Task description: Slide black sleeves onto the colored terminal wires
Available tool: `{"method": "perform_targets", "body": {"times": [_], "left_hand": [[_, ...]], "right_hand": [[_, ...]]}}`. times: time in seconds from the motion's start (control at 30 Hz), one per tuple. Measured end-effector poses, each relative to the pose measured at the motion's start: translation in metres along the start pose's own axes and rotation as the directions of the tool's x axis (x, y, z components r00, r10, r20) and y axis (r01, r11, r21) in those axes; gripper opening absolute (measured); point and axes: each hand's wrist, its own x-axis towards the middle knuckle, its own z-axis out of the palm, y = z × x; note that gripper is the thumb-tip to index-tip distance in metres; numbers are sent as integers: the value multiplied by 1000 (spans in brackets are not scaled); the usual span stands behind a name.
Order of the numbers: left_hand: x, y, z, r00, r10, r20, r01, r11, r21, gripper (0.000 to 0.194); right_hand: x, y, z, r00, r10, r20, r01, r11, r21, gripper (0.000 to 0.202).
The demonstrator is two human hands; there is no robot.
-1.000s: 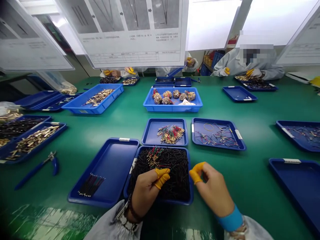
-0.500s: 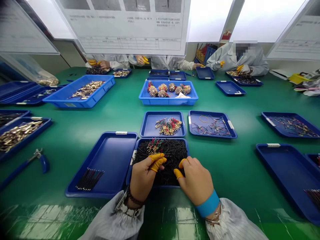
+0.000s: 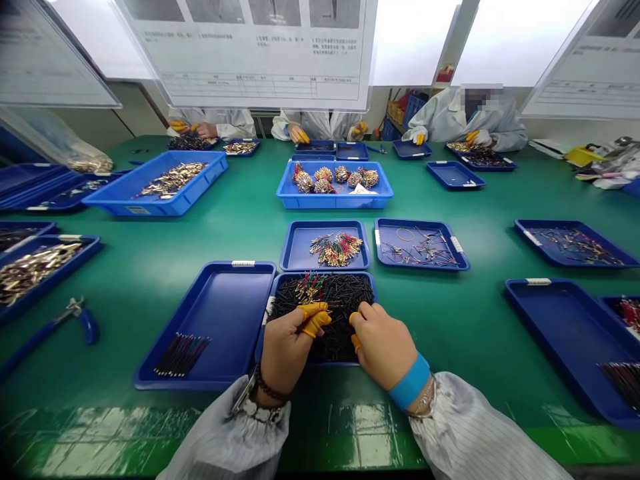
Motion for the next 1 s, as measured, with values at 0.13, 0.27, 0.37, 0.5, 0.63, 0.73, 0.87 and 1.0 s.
{"method": "perform_targets", "body": {"times": [0.13,0.27,0.37,0.5,0.63,0.73,0.87,1.0], "left_hand": [[-1,0,1,1000,-5,20,5,1000,-5,16],[-1,-1,2,999,9,36,-9,1000,3,14],[-2,-2,3,999,20,38,-20,1000,4,14],[-2,-3,3,999,33,38,-32,999,-8,15],[-2,-2,4,998,39,45,-39,999,-16,15],[-3,-2,5,999,12,52,-11,1000,-20,15],[-5,-1,7,997,9,75,-7,1000,-27,14],[-8,0,9,996,3,93,-1,1000,-19,13]], "right_hand": [[2,4,5,999,-44,-22,45,997,64,6],[4,14,9,998,-67,-5,66,971,230,12],[5,19,10,996,-83,-18,85,948,307,10],[6,23,10,992,-95,-83,121,906,407,7],[13,29,6,987,-51,-155,137,776,616,9],[25,29,5,976,161,-148,54,478,876,9],[40,20,8,938,346,34,44,-215,976,12],[42,12,13,916,385,116,127,-549,826,16]]}}
